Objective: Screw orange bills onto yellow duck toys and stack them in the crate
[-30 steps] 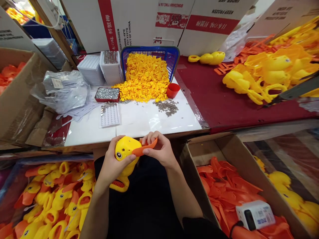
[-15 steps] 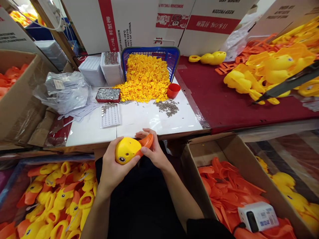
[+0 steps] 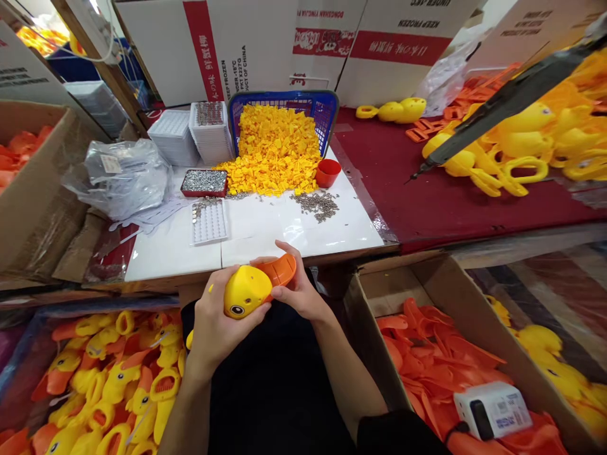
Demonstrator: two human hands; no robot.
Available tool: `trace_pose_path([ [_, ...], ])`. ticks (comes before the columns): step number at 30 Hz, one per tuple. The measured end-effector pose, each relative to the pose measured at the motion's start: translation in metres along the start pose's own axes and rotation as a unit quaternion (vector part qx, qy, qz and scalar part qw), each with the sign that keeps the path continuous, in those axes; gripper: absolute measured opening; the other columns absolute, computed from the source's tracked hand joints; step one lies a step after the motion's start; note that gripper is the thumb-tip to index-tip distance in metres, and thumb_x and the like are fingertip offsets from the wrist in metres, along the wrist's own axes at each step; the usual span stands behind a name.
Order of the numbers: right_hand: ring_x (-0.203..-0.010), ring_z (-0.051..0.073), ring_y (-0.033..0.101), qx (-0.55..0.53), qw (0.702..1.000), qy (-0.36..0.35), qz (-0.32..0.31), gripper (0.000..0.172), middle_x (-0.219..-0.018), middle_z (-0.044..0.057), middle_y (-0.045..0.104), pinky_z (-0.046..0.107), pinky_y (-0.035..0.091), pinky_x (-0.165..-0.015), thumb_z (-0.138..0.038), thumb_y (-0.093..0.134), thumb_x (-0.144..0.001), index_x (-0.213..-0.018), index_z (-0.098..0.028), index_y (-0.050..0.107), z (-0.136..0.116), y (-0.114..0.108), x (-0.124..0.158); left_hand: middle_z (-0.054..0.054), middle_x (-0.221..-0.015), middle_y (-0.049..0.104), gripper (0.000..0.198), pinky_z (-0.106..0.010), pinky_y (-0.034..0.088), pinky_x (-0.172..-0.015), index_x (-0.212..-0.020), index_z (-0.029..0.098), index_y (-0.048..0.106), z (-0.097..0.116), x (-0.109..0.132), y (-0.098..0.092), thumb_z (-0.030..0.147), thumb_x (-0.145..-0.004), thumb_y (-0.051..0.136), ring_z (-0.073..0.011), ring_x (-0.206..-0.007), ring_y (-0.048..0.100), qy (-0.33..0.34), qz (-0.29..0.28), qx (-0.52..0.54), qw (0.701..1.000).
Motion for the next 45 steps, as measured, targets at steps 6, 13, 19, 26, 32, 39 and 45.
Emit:
trace_pose_path([
  [6, -0.114, 0.021, 0.071, -0.023, 1.000, 0.000, -0.019, 0.092, -0.132, 0.006, 0.069, 0.044, 0.057, -0.105, -0.038, 0.089, -0.080, -0.153, -0.035, 0.033, -0.004, 0.009, 0.004, -0.006, -0.116, 0.072, 0.064, -0.035, 0.061, -0.087, -0.133, 0.025, 0.055, 0.002, -0.002, 0.006, 0.041, -0.078, 0.084, -0.0235, -0.100, 0.073, 0.027, -0.052, 0.059, 0.996],
  [13, -0.140, 0.028, 0.059, -0.011, 0.991, -0.134, 0.019, 0.072, -0.131, 0.005, 0.069, 0.057, 0.040, -0.122, -0.037, 0.084, -0.085, -0.145, -0.039, 0.045, -0.030, 0.018, 0.014, -0.007, -0.120, 0.070, 0.064, -0.033, 0.062, -0.089, -0.133, 0.024, 0.053, 0.015, -0.003, 0.005, 0.042, -0.079, 0.084, -0.0229, -0.104, 0.073, 0.088, -0.008, 0.089, 0.992],
  [19, -0.137, 0.031, 0.062, -0.015, 0.982, -0.184, 0.042, 0.067, -0.121, 0.004, 0.070, 0.063, 0.042, -0.119, -0.035, 0.081, -0.087, -0.144, -0.039, 0.047, -0.033, 0.023, 0.015, -0.006, -0.117, 0.070, 0.064, -0.033, 0.063, -0.085, -0.134, 0.025, 0.053, 0.017, -0.006, 0.007, 0.044, -0.081, 0.084, -0.0222, -0.100, 0.074, 0.085, -0.005, 0.115, 0.990],
  [26, -0.150, 0.026, 0.049, 0.030, 0.967, -0.252, -0.022, 0.082, -0.147, 0.002, 0.061, 0.058, 0.032, -0.127, -0.034, 0.079, -0.090, -0.156, -0.049, 0.033, -0.042, 0.045, 0.021, -0.009, -0.125, 0.067, 0.074, -0.038, 0.062, -0.093, -0.141, 0.025, 0.054, 0.020, 0.002, -0.012, 0.053, -0.080, 0.085, -0.0262, -0.111, 0.072, 0.103, 0.059, 0.175, 0.977],
  [32, -0.149, 0.030, 0.049, -0.007, 0.997, -0.063, -0.051, 0.088, -0.161, 0.014, 0.049, 0.047, 0.037, -0.126, -0.058, 0.084, -0.080, -0.154, -0.026, 0.048, -0.007, 0.047, 0.011, -0.008, -0.129, 0.063, 0.084, -0.038, 0.058, -0.101, -0.150, 0.027, 0.052, 0.020, 0.009, -0.024, 0.052, -0.078, 0.087, -0.0257, -0.115, 0.069, 0.102, 0.170, 0.166, 0.966],
  [39, -0.139, 0.038, 0.059, 0.027, 0.999, 0.009, -0.023, 0.098, -0.149, 0.019, 0.061, 0.053, 0.051, -0.115, -0.071, 0.086, -0.068, -0.148, -0.023, 0.056, 0.014, 0.012, 0.013, -0.017, -0.158, 0.040, 0.060, -0.051, 0.047, -0.116, -0.165, 0.034, 0.024, 0.029, 0.022, 0.017, 0.041, -0.109, 0.043, -0.0290, -0.146, 0.048, 0.092, 0.075, 0.234, 0.965],
  [45, -0.130, 0.037, 0.067, 0.026, 0.997, -0.017, 0.069, 0.093, -0.145, 0.017, 0.065, 0.050, 0.060, -0.104, -0.073, 0.086, -0.064, -0.141, -0.027, 0.060, 0.052, -0.042, 0.011, -0.020, -0.160, 0.036, 0.059, -0.062, 0.044, -0.117, -0.163, 0.036, 0.025, 0.035, 0.011, 0.012, 0.042, -0.108, 0.043, -0.0340, -0.150, 0.044, 0.122, 0.012, 0.242, 0.962],
])
Point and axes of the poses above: each hand's wrist, its own x-axis away from the middle knuckle, its own y-axis out of the palm, z = x × y, the point moved 8 cm from there along -x, towards the middle knuckle
